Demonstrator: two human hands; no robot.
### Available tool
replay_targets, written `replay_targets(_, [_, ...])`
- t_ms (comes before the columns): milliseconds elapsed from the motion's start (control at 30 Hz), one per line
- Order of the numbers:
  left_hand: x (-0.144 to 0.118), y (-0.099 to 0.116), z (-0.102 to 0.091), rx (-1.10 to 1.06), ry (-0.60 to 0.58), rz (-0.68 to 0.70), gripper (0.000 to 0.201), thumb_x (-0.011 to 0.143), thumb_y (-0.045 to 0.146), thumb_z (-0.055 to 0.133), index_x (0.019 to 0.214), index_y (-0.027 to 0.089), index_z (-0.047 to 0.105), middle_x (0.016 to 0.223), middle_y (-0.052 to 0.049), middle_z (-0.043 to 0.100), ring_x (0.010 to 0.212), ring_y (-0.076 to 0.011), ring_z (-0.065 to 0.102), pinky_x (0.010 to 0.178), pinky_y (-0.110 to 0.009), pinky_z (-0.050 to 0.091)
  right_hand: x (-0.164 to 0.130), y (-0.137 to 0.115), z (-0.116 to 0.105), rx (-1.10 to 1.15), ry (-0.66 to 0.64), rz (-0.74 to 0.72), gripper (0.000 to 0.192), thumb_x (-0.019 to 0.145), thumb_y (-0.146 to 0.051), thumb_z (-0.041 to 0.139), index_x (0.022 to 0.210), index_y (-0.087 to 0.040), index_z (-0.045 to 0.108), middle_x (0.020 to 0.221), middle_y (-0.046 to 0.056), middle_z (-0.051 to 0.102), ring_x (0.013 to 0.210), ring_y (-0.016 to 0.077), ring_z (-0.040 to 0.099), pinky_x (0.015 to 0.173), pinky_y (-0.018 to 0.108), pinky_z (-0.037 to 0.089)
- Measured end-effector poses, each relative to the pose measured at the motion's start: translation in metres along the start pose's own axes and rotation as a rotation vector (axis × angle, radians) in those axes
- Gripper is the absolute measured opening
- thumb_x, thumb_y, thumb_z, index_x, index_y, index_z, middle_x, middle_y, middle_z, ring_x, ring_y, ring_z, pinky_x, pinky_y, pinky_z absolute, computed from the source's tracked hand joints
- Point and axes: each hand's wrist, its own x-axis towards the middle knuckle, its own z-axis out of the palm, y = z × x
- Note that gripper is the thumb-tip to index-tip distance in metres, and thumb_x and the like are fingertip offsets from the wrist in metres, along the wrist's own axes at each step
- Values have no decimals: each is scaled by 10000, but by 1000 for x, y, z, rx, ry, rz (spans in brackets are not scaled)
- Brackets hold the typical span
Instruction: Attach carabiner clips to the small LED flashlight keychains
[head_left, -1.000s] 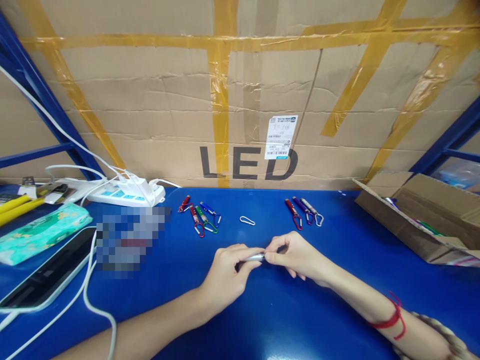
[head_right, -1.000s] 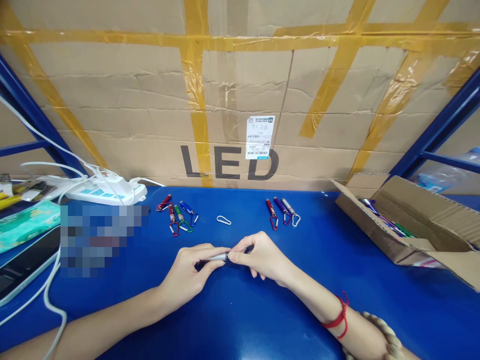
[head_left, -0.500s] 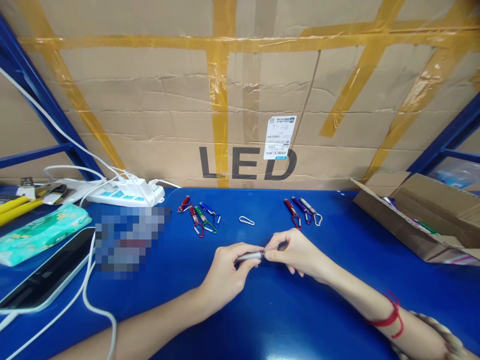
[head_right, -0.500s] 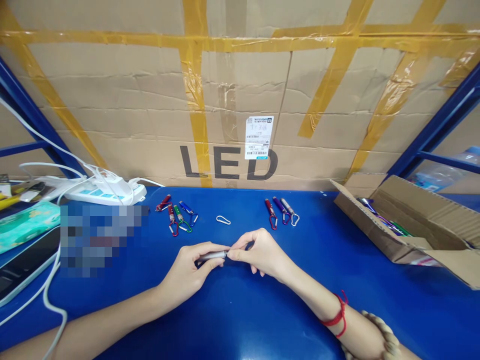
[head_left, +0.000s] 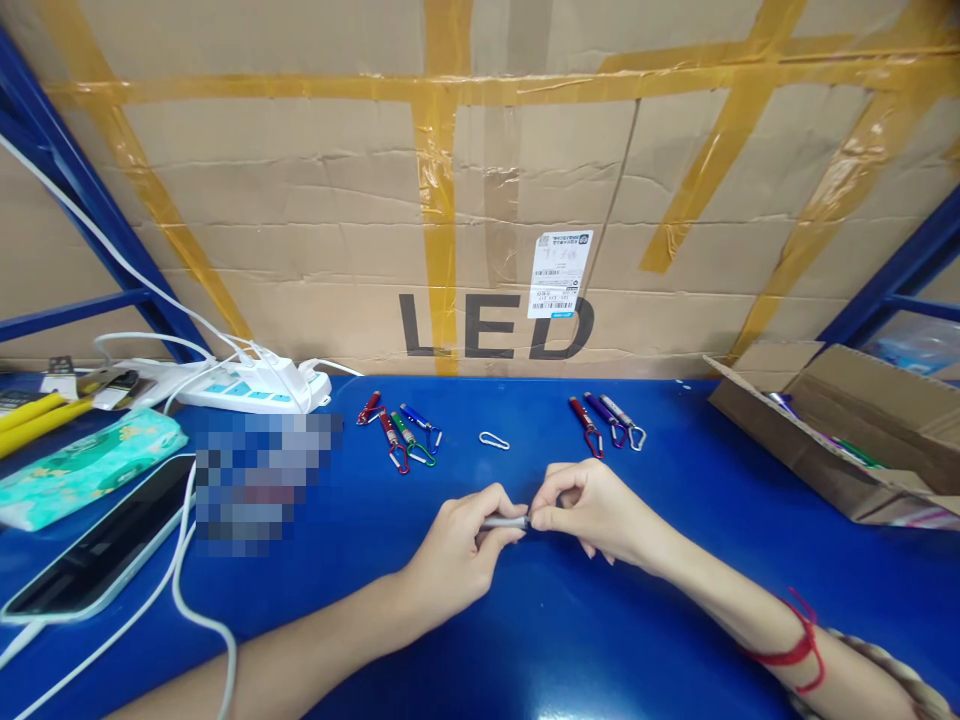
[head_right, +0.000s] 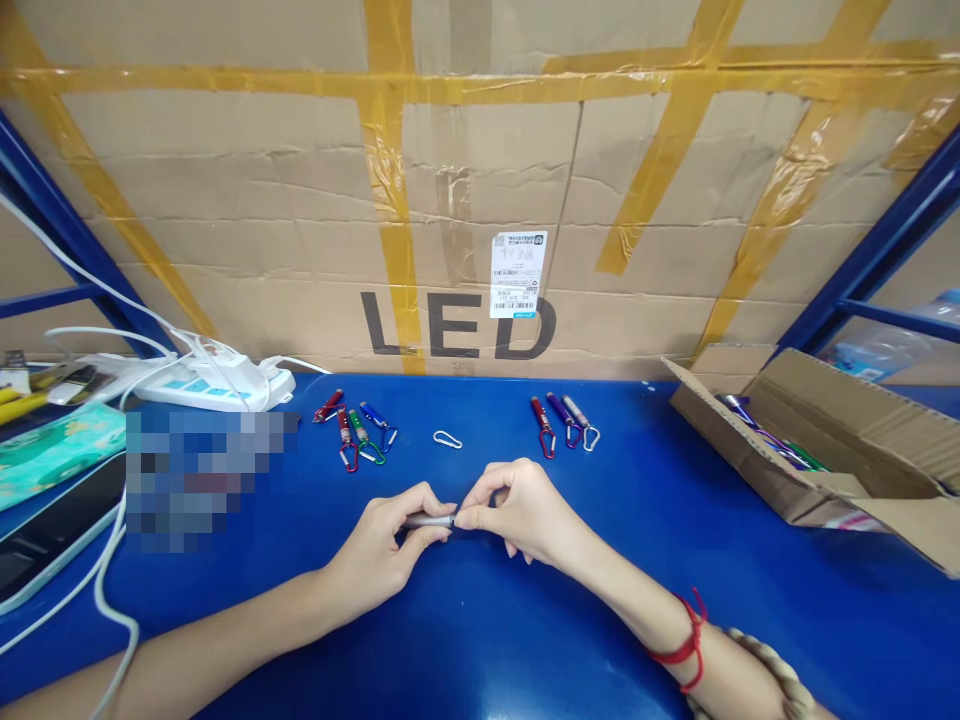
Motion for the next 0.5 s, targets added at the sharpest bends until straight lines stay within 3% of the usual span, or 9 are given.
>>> replay_targets(200, [-1,1,1,51,55,33,95,802,163,483,711,146,459,714,-15,617,613,-103,574,567,-166,427,1,-1,-1,-7,-25,49,321,693,-420,641,694,-100,619,662,0,522,321,22,414,227,124,266])
replay_targets(500, [-1,0,2,37,34,29,51,807,163,488,760,145,495,754,-19,632,630,-108,582,572,-174,434,-1,-5,-5,13,-82,154,364,654,-464,678,725,-109,632,465,-44,444,314,31,339,238,129,211])
